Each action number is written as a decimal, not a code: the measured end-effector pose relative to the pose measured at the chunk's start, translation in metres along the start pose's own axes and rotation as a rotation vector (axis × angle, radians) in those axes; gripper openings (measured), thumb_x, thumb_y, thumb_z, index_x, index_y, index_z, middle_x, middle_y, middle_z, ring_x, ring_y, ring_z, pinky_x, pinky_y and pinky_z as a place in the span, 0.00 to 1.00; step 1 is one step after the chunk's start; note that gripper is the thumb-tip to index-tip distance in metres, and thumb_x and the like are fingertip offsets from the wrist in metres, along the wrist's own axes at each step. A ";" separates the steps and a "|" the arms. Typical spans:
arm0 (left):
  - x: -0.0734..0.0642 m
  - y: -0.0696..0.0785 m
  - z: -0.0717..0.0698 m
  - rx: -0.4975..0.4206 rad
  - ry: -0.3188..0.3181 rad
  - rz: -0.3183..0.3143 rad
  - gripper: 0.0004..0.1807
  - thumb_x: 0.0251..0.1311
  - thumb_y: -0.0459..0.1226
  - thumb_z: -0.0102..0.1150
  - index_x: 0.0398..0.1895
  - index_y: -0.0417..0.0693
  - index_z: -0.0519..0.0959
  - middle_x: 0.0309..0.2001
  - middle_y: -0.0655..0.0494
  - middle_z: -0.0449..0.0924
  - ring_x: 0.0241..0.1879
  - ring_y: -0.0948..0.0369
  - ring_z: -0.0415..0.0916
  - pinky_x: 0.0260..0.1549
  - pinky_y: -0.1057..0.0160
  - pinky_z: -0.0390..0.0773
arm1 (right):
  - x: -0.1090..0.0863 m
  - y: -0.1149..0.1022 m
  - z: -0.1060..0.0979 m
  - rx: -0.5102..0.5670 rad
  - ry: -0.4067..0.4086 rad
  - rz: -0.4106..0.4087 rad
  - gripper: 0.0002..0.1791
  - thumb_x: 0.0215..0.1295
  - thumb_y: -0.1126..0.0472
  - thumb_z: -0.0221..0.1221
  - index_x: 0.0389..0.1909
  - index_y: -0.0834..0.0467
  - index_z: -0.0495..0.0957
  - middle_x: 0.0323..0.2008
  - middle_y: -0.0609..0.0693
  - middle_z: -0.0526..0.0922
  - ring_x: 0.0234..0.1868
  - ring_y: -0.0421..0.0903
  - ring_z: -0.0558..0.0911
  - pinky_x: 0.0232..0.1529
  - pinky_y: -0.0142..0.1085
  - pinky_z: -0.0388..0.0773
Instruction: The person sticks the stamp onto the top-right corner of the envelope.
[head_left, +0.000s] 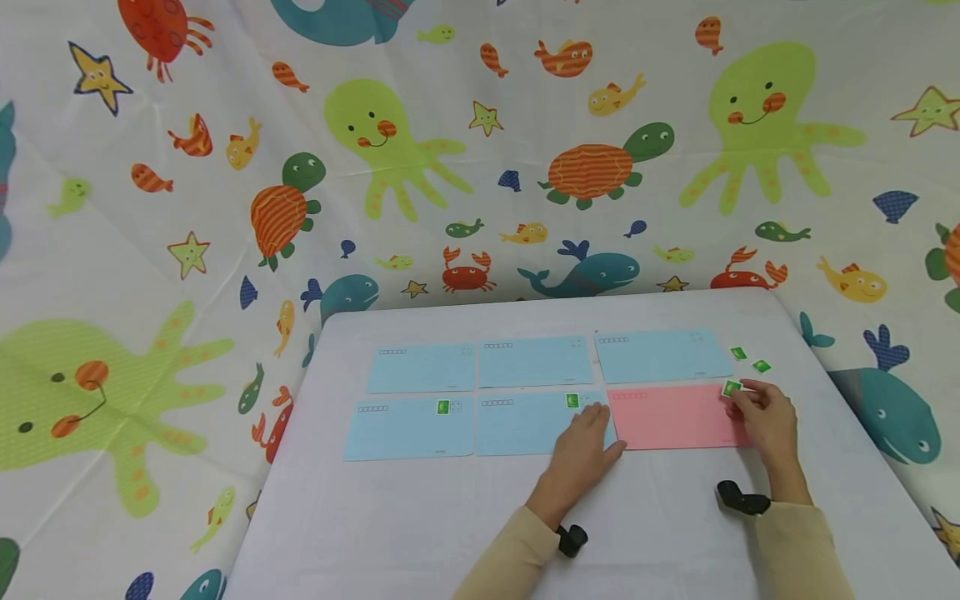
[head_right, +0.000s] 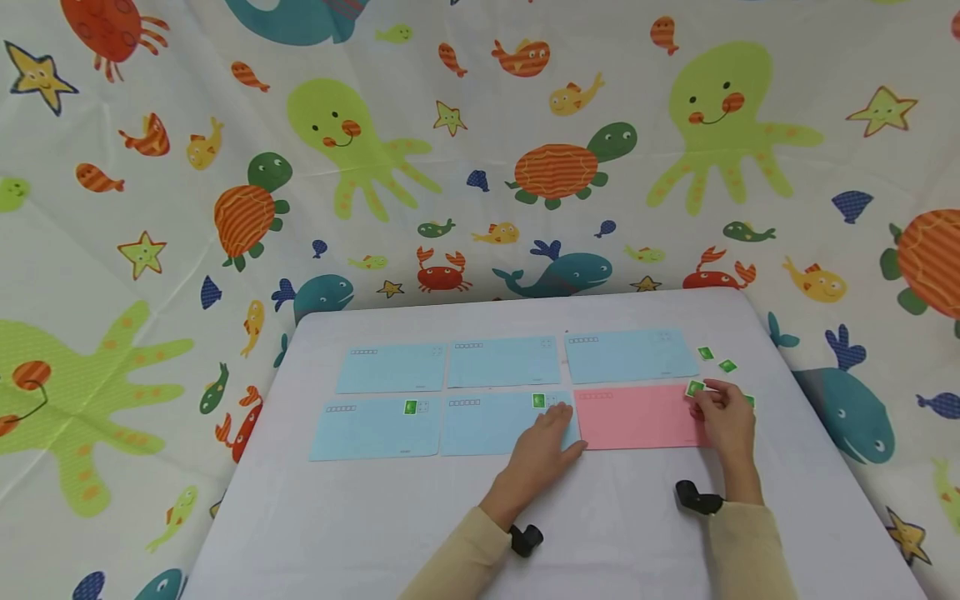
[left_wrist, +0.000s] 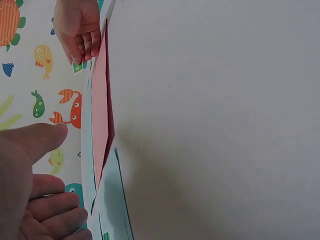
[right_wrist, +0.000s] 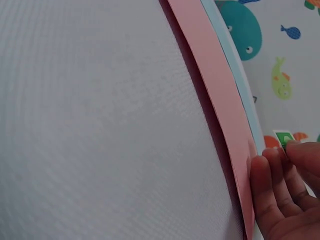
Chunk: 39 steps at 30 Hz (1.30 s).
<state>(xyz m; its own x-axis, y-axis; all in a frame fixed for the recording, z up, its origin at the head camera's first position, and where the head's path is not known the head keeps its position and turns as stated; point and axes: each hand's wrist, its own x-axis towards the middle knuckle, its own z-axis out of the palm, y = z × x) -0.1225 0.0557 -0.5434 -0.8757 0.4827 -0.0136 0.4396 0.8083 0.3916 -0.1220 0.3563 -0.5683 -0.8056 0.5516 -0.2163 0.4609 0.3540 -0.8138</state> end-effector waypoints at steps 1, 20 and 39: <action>0.001 0.001 0.001 -0.007 -0.001 0.000 0.32 0.70 0.53 0.57 0.71 0.46 0.70 0.71 0.53 0.71 0.71 0.57 0.70 0.65 0.61 0.74 | 0.000 0.000 0.000 -0.002 0.000 0.000 0.30 0.77 0.49 0.50 0.72 0.62 0.63 0.54 0.61 0.78 0.26 0.23 0.77 0.28 0.16 0.76; 0.009 0.010 0.015 0.036 0.012 0.005 0.32 0.69 0.54 0.57 0.69 0.45 0.73 0.69 0.53 0.73 0.69 0.58 0.72 0.64 0.63 0.75 | 0.001 0.004 -0.001 0.000 0.001 -0.002 0.32 0.76 0.46 0.50 0.71 0.64 0.64 0.51 0.60 0.79 0.26 0.22 0.78 0.28 0.16 0.76; 0.010 0.007 0.032 0.211 0.086 0.110 0.26 0.71 0.54 0.54 0.63 0.47 0.78 0.65 0.54 0.78 0.68 0.59 0.73 0.65 0.64 0.74 | 0.002 -0.003 0.001 -0.055 0.010 0.009 0.29 0.77 0.48 0.51 0.67 0.66 0.68 0.48 0.59 0.80 0.26 0.24 0.77 0.26 0.16 0.74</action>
<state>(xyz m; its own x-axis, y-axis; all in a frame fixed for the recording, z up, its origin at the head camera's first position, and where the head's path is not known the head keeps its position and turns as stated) -0.1214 0.0768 -0.5707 -0.8299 0.5488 0.1005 0.5575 0.8092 0.1856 -0.1252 0.3550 -0.5670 -0.7979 0.5623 -0.2174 0.4875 0.3897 -0.7813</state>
